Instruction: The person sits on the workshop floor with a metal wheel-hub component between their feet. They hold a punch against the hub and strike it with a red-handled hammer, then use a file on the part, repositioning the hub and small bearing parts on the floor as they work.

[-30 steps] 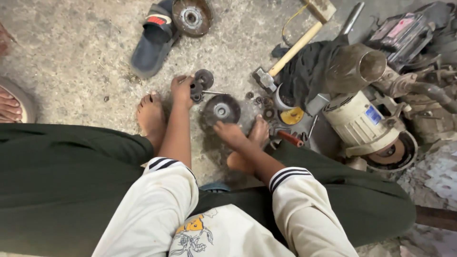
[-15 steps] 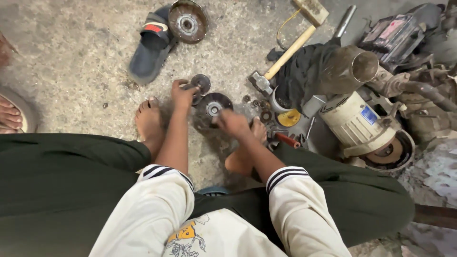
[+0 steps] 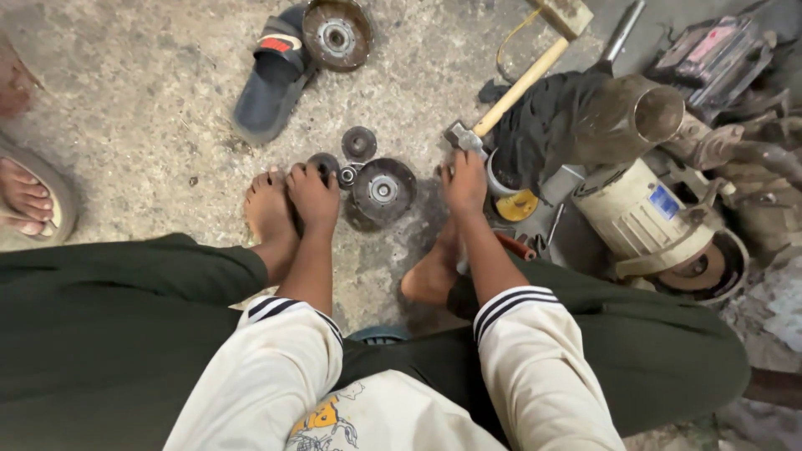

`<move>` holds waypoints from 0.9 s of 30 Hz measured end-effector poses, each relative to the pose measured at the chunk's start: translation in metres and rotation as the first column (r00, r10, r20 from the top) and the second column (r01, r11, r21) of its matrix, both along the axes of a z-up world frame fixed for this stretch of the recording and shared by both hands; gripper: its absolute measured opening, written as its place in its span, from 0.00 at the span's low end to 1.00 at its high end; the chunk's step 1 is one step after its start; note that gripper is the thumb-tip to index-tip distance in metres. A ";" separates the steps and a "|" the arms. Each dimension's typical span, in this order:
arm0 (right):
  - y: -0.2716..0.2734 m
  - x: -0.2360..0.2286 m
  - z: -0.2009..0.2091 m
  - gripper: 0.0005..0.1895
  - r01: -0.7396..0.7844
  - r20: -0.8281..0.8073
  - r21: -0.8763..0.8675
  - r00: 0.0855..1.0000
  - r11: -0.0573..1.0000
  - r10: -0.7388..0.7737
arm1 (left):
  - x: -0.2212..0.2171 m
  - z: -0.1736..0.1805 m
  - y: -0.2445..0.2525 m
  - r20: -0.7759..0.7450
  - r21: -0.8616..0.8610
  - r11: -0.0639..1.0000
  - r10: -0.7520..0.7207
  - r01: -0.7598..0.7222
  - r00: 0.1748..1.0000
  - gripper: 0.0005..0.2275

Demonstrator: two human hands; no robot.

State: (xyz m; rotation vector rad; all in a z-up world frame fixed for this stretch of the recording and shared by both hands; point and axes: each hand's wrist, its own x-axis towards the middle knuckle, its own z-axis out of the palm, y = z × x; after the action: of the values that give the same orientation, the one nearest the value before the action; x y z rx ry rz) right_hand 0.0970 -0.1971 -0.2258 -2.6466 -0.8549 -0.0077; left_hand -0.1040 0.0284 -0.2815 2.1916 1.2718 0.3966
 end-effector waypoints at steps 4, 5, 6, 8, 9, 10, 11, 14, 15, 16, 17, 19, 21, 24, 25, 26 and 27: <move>0.018 0.016 0.025 0.24 0.068 0.199 0.107 0.976 0.992 -0.089 | -0.007 0.003 0.002 -0.039 0.205 0.958 -0.198 0.202 0.979 0.17; 0.019 0.027 0.016 0.24 0.078 0.206 0.117 0.973 0.990 -0.101 | 0.000 -0.005 0.000 -0.033 0.215 0.954 -0.209 0.211 0.977 0.17; 0.021 0.033 0.005 0.29 0.089 0.180 0.044 0.979 0.995 -0.095 | -0.002 -0.014 -0.004 -0.014 0.112 0.956 -0.270 0.270 0.963 0.18; 0.022 0.048 -0.026 0.33 0.082 0.145 -0.026 0.986 0.996 -0.077 | -0.002 -0.019 -0.014 0.003 0.010 0.949 -0.316 0.316 0.949 0.18; 0.019 0.058 -0.046 0.27 0.138 0.161 -0.093 0.979 0.986 -0.122 | 0.001 -0.015 -0.021 -0.019 -0.210 0.915 -0.355 0.344 0.935 0.25; 0.023 0.073 -0.065 0.22 0.194 0.187 -0.149 0.968 0.970 -0.165 | 0.009 -0.011 -0.022 -0.025 -0.411 0.842 -0.393 0.349 0.919 0.33; 0.034 0.075 -0.060 0.22 0.179 0.185 -0.136 0.971 0.974 -0.153 | 0.013 -0.039 -0.029 -0.030 -0.401 0.852 -0.379 0.337 0.925 0.33; 0.060 0.053 -0.039 0.10 0.349 0.097 -0.346 0.937 0.871 -0.337 | 0.006 -0.080 -0.029 0.017 -0.345 0.893 -0.303 0.290 0.953 0.29; 0.068 0.039 -0.021 0.14 0.263 0.063 -0.385 0.964 0.884 -0.259 | 0.004 -0.064 -0.021 0.076 -0.427 0.882 -0.186 0.200 0.980 0.24; 0.068 0.030 -0.001 0.19 0.181 0.036 -0.431 0.982 0.884 -0.184 | 0.009 -0.049 -0.023 0.130 -0.520 0.845 -0.063 0.122 0.990 0.19; 0.074 0.018 -0.001 0.19 0.193 0.036 -0.438 0.980 0.878 -0.197 | 0.006 -0.045 -0.015 0.129 -0.527 0.840 -0.076 0.133 0.989 0.19; 0.102 -0.004 -0.001 0.18 0.778 -0.836 0.259 0.478 0.573 -0.271 | 0.001 -0.035 0.014 0.141 -0.343 0.939 0.047 0.005 0.989 0.15; 0.100 -0.024 -0.012 0.18 0.538 -0.658 0.232 0.701 0.810 -0.277 | 0.003 -0.003 0.038 0.273 -0.255 0.967 0.061 0.011 0.960 0.15; 0.096 -0.052 -0.024 0.23 0.055 -0.227 -0.024 0.972 0.998 -0.059 | 0.014 0.052 0.056 0.480 -0.131 0.991 0.054 0.010 0.875 0.15; 0.093 -0.061 -0.028 0.28 -0.116 -0.023 -0.201 0.993 0.973 0.114 | 0.019 0.071 0.058 0.552 -0.093 0.996 0.044 0.009 0.833 0.15; 0.095 -0.061 -0.025 0.28 -0.112 -0.012 -0.201 0.994 0.973 0.112 | 0.026 0.081 0.057 0.560 -0.092 0.996 0.042 0.012 0.827 0.15; 0.097 -0.062 -0.023 0.30 -0.092 -0.024 -0.066 0.996 0.994 0.091 | 0.033 0.090 0.056 0.595 -0.025 0.999 -0.015 0.037 0.803 0.16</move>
State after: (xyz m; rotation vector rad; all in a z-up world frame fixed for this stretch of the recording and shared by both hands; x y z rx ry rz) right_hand 0.0353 -0.1004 -0.2489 -2.6617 -0.9852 0.0729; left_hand -0.0711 0.0841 -0.1916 1.8241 0.8802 0.9586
